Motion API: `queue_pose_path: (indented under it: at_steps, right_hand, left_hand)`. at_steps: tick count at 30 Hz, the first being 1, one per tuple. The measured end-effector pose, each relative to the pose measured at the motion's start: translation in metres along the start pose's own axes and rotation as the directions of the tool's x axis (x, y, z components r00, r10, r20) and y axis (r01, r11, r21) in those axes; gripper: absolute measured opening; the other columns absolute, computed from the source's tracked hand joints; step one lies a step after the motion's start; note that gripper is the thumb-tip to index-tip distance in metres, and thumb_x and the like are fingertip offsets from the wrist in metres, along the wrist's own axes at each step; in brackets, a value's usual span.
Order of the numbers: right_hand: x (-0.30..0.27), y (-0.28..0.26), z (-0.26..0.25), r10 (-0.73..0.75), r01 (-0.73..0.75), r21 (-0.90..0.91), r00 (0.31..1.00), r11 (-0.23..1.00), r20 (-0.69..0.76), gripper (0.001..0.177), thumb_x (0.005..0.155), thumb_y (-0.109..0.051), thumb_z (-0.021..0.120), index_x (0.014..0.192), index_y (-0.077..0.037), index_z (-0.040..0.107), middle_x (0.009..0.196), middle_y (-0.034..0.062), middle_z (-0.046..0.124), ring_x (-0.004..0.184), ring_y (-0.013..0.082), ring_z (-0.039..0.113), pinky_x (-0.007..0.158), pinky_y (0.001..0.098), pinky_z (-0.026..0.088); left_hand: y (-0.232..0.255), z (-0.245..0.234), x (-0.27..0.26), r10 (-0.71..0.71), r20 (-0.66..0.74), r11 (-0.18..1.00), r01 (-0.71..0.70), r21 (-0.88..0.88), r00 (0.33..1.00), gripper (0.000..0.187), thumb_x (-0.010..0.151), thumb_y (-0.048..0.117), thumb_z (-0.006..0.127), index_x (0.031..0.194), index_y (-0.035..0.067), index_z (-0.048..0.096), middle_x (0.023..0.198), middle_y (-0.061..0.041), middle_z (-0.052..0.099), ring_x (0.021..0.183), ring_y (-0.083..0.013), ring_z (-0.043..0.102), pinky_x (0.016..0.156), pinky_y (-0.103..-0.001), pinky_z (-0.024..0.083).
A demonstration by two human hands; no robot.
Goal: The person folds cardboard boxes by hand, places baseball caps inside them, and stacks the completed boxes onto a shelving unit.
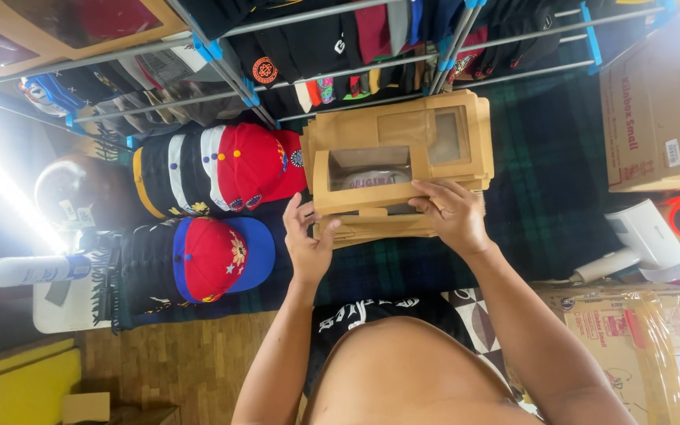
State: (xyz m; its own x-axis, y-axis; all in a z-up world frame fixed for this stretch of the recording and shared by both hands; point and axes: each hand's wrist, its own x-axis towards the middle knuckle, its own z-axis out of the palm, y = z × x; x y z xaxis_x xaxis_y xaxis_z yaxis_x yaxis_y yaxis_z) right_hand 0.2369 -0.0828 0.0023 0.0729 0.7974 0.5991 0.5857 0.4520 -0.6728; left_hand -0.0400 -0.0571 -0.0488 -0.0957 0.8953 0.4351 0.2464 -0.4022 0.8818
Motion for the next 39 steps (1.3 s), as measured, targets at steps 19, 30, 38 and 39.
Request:
queue_pose_path:
  at_steps: [19,30,38,39]
  right_hand:
    - [-0.014,0.001,0.005,-0.234,0.212,-0.279,0.971,0.937,-0.047,0.022,0.085,-0.005,0.086,0.107,-0.011,0.084,0.078,0.0109,0.069,0.092,0.0349,0.075,0.074,0.04,0.065]
    - [-0.041,0.002,0.004,-0.288,0.269,-0.371,0.958,0.889,0.007,0.024,0.095,-0.014,0.074,0.118,-0.008,0.078,0.118,0.0274,0.072,0.104,0.0415,0.073,0.076,0.04,0.064]
    - [-0.047,0.011,0.012,-0.289,0.244,-0.374,0.955,0.895,-0.07,0.023,0.088,-0.01,0.083,0.111,-0.008,0.082,0.113,0.0253,0.075,0.095,0.0376,0.075,0.07,0.0356,0.065]
    - [-0.047,0.01,0.013,-0.289,0.243,-0.375,0.955,0.895,-0.071,0.023,0.088,-0.01,0.083,0.111,-0.008,0.082,0.113,0.0253,0.075,0.095,0.0376,0.075,0.07,0.0356,0.065]
  left_hand:
    - [0.022,-0.009,0.026,0.167,0.096,0.951,-0.187,0.246,0.981,0.018,0.089,0.013,0.081,0.107,0.015,0.083,0.087,-0.001,0.074,0.076,-0.0212,0.075,0.067,-0.03,0.06]
    - [0.011,-0.019,0.018,0.289,0.23,0.852,-0.359,0.381,0.929,0.024,0.094,0.001,0.07,0.108,0.016,0.083,0.084,0.0,0.07,0.073,-0.0223,0.073,0.066,-0.03,0.06]
    - [0.019,0.001,0.015,0.525,0.176,0.69,-0.537,0.486,0.833,0.013,0.093,0.014,0.072,0.105,0.016,0.077,0.124,-0.009,0.062,0.12,-0.034,0.064,0.107,-0.05,0.049]
    - [0.026,0.008,0.014,0.525,0.177,0.689,-0.538,0.485,0.832,0.013,0.093,0.014,0.072,0.105,0.016,0.077,0.124,-0.009,0.062,0.12,-0.034,0.064,0.107,-0.05,0.049]
